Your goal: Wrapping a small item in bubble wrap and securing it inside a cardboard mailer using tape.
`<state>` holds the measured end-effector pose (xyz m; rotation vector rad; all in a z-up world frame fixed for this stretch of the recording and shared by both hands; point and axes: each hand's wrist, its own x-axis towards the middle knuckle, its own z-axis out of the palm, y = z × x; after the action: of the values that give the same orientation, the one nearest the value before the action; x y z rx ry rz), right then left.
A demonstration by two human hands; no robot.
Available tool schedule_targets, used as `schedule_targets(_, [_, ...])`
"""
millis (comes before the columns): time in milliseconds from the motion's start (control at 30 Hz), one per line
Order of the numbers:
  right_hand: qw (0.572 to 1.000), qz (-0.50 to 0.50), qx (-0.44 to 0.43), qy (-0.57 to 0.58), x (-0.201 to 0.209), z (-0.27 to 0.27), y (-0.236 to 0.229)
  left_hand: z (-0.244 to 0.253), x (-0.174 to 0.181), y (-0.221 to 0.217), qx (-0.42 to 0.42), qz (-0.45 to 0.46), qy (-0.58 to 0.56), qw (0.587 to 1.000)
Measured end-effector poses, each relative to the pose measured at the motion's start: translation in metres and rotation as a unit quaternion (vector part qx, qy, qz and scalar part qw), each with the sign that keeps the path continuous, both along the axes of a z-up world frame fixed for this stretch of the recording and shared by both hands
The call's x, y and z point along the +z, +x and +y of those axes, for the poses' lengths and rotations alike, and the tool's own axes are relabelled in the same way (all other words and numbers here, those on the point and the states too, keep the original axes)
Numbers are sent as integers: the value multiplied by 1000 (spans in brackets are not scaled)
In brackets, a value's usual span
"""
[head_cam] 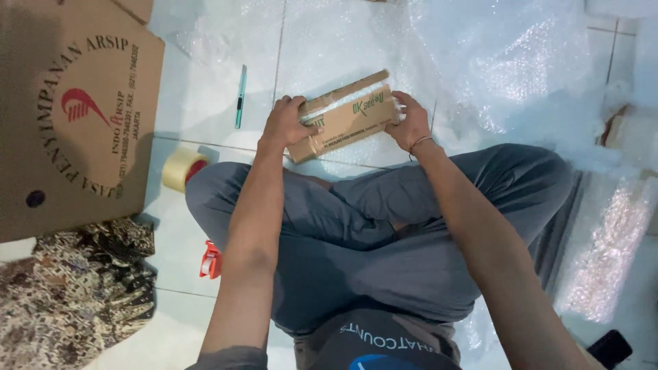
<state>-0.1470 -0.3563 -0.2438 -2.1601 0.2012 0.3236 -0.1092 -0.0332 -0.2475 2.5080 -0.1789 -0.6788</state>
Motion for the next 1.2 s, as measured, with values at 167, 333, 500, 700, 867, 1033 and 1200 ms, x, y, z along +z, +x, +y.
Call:
schedule_targets(167, [997, 29, 41, -57, 22, 8, -8, -2, -31, 5, -27, -19, 65, 997])
schedule_targets(333, [904, 0, 195, -380, 16, 20, -16, -18, -13, -4, -108, -58, 220, 968])
schedule_targets(500, [770, -167, 414, -456, -14, 16, -19, -44, -9, -9, -163, -131, 146, 967])
schedule_targets(700, [763, -298, 418, -392, -37, 5, -15, -71, 48, -54, -277, -56, 82, 956])
schedule_targets(867, [783, -280, 408, -378, -43, 6, -12, -76, 16, -58, -303, -115, 112, 939])
schedule_targets(1033, [826, -241, 375, -344, -26, 8, -12, -65, 18, -43, -252, -90, 112, 957])
schedule_targets(1200, [893, -161, 345, -243, 21, 26, -15, -36, -15, -31, -136, -31, 44, 989])
